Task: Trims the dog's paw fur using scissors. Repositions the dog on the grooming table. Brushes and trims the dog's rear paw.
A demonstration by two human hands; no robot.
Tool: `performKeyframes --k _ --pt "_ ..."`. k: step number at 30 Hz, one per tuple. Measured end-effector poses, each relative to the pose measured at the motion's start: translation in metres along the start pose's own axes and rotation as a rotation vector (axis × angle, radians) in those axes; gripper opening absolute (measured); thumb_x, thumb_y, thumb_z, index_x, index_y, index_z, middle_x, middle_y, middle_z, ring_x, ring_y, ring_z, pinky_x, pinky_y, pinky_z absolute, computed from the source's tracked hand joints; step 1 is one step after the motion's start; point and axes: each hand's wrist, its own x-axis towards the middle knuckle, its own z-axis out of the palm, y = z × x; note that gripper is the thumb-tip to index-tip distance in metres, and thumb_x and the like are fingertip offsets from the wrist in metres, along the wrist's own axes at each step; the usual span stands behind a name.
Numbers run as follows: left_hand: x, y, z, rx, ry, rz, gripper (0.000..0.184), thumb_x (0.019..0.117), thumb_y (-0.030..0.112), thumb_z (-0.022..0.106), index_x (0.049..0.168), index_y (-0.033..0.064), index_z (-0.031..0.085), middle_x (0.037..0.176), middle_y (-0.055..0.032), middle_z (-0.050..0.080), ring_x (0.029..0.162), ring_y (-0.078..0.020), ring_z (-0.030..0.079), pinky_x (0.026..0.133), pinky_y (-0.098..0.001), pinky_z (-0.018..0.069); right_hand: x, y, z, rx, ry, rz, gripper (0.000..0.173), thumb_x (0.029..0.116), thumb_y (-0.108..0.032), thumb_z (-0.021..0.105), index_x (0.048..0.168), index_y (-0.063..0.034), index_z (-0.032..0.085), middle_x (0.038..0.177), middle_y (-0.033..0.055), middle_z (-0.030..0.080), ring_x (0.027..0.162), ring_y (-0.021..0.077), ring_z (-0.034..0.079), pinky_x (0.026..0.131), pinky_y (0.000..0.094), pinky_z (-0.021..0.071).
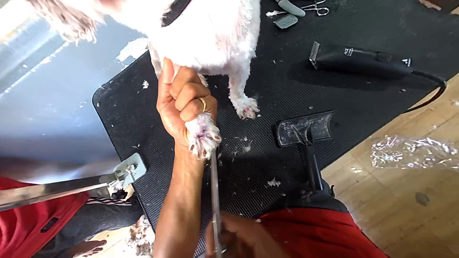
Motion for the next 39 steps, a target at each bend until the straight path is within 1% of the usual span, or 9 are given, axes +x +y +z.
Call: performKeyframes --k 5,8,13,19,23,25,29,34,39 --pt "0.002 0.006 -0.002 0.008 0.055 -0.047 0.051 0.1093 0.041 0.026 0.082 0.0062 0.052 0.052 0.0058 0.041 0.038 -0.0013 0.04 0.037 -0.013 0.0343 -0.023 -0.065 -0.136 -0.764 -0.379 0.257 0.05 0.089 -0.025 0.078 0.135 -0.0136 0.063 0.098 0.0035 0.071 0.078 0.0112 0.07 0.065 0.0321 0.0616" --pt "0.003 0.006 0.0 -0.034 0.096 -0.07 0.041 0.1084 0.032 0.033 0.082 0.0064 0.051 0.054 0.0053 0.042 0.038 -0.0003 0.04 0.037 -0.0113 0.0342 -0.022 -0.135 -0.176 -1.035 -0.565 0.35 0.062 0.0879 -0.034 0.078 0.146 -0.0269 0.058 0.096 -0.0013 0.072 0.074 0.0064 0.067 0.063 0.0266 0.0587" --pt "0.005 0.007 0.004 -0.077 0.086 -0.098 0.037 0.1066 0.025 0.036 0.078 0.0061 0.051 0.054 0.0046 0.042 0.038 -0.0001 0.039 0.036 -0.0115 0.0319 0.015 -0.218 -0.165 -1.03 -0.749 0.493 0.06 0.0863 -0.035 0.079 0.143 -0.0211 0.063 0.091 -0.0037 0.072 0.076 0.0036 0.066 0.069 0.0216 0.0582" --pt "0.003 0.011 0.006 -0.091 0.083 -0.155 0.031 0.1063 0.021 0.039 0.081 0.0072 0.05 0.057 0.0035 0.043 0.038 -0.0005 0.04 0.037 -0.0108 0.0346 0.065 -0.253 -0.152 -1.149 -0.868 0.425 0.063 0.087 -0.039 0.078 0.147 -0.0353 0.058 0.095 -0.0092 0.073 0.073 -0.0018 0.064 0.064 0.0164 0.0572" --pt "0.002 0.011 0.004 -0.094 0.089 -0.188 0.028 0.1056 0.019 0.04 0.082 0.0077 0.05 0.057 0.0034 0.044 0.038 -0.0007 0.04 0.037 -0.0108 0.036 0.077 -0.262 -0.14 -1.251 -0.831 0.433 0.061 0.0826 -0.033 0.081 0.142 -0.0315 0.064 0.1 -0.0063 0.076 0.068 -0.0017 0.064 0.059 0.0138 0.0549" --pt "0.002 0.012 0.005 -0.084 0.092 -0.194 0.029 0.1061 0.019 0.04 0.082 0.0087 0.05 0.056 0.0043 0.042 0.038 0.0 0.039 0.037 -0.0105 0.034 0.087 -0.262 -0.135 -1.212 -0.849 0.486 0.064 0.083 -0.029 0.08 0.144 -0.0299 0.062 0.096 -0.0046 0.075 0.065 -0.0026 0.062 0.058 0.0123 0.0529" --pt "0.003 0.011 0.003 -0.062 0.081 -0.206 0.031 0.1062 0.018 0.038 0.078 0.0099 0.048 0.054 0.0053 0.04 0.037 0.0006 0.037 0.036 -0.0104 0.0327 0.107 -0.267 -0.125 -1.234 -0.892 0.586 0.064 0.0856 -0.024 0.079 0.147 -0.0271 0.06 0.095 -0.0034 0.074 0.067 -0.0015 0.063 0.062 0.0126 0.0541" --pt "0.003 0.012 0.004 -0.075 0.09 -0.21 0.031 0.1054 0.018 0.039 0.078 0.0102 0.048 0.054 0.0053 0.039 0.036 0.0004 0.036 0.035 -0.0107 0.0311 0.118 -0.265 -0.118 -1.302 -0.936 0.575 0.062 0.086 -0.028 0.078 0.145 -0.0237 0.061 0.083 -0.0069 0.069 0.064 -0.004 0.059 0.059 0.0107 0.0513" --pt "0.002 0.012 0.003 -0.094 0.099 -0.216 0.03 0.1055 0.018 0.037 0.078 0.0099 0.048 0.054 0.005 0.039 0.036 0.0006 0.036 0.035 -0.0104 0.0307 0.121 -0.266 -0.113 -1.296 -0.89 0.557 0.061 0.0858 -0.031 0.079 0.144 -0.0286 0.062 0.087 -0.0078 0.072 0.065 -0.0053 0.059 0.06 0.01 0.0504"
